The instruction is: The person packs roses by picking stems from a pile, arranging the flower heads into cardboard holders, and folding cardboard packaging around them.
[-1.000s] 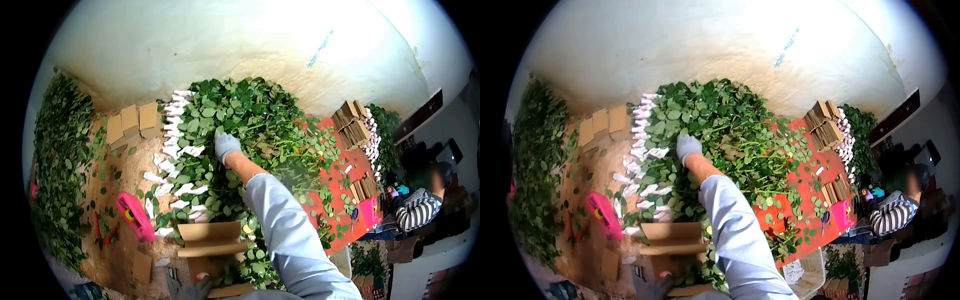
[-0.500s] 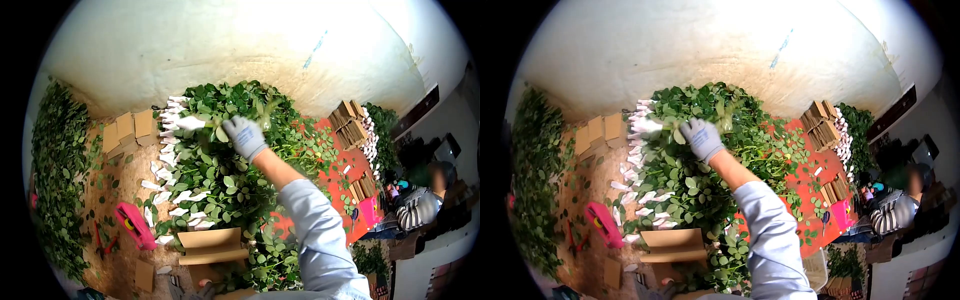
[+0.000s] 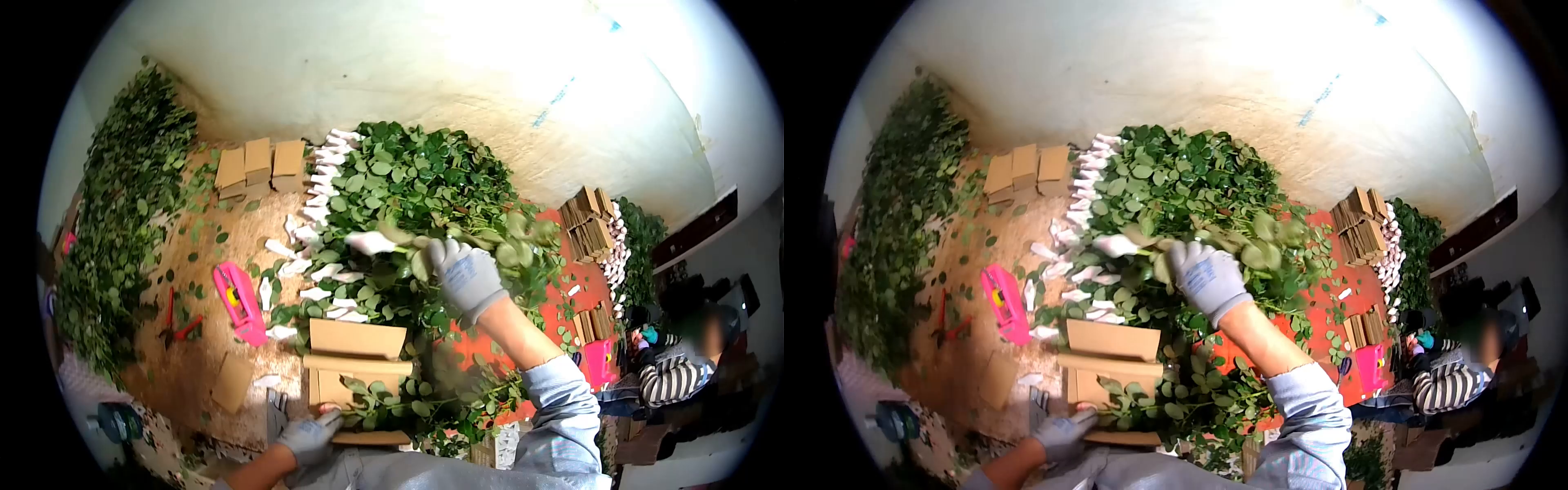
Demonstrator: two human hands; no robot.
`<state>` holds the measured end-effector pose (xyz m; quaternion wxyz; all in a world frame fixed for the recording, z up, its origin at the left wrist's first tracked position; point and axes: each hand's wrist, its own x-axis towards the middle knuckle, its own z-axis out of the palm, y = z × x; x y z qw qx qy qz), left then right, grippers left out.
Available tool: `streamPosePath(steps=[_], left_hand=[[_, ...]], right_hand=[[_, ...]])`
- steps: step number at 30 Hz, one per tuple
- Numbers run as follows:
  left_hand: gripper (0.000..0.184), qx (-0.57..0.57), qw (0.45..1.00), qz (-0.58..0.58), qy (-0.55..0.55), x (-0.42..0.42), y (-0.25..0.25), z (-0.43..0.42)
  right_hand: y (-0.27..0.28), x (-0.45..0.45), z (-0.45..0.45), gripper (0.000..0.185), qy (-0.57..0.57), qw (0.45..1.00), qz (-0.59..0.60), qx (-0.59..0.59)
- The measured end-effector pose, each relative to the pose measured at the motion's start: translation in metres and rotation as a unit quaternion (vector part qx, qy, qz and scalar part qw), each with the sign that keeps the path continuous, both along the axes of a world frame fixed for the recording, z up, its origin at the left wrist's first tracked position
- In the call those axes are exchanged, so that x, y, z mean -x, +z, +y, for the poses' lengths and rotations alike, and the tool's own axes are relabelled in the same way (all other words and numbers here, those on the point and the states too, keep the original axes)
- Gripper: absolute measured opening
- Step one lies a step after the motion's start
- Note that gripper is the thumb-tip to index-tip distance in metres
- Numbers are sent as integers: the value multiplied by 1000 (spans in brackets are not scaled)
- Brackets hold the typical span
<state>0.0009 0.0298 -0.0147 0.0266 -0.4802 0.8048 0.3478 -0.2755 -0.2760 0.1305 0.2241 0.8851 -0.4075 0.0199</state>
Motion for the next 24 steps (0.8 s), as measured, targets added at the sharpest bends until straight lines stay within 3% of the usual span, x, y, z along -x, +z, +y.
streamPosePath(steps=[1,5,9,13,16,20,24], left_hand=[[61,-80,996,-41,-7,3,16,-9],[58,-42,999,-27,3,1,-10,-3],[58,-75,997,-34,9,4,3,-6],[50,-32,999,19,34,4,13,-3],[49,-14,999,24,41,4,12,-1],[57,-63,997,-34,15,4,14,-6],[57,-56,998,-18,26,4,14,-5]], right_hand=[[-5,7,-5,15,-23,1000,11,-17],[12,37,-13,19,-90,996,18,2],[54,53,-14,33,-172,979,50,101],[66,69,-7,32,-139,987,-77,31],[38,69,-10,26,-186,981,37,-34],[-20,44,-19,23,-151,983,2,-109],[-84,15,-45,23,-142,979,6,-149]])
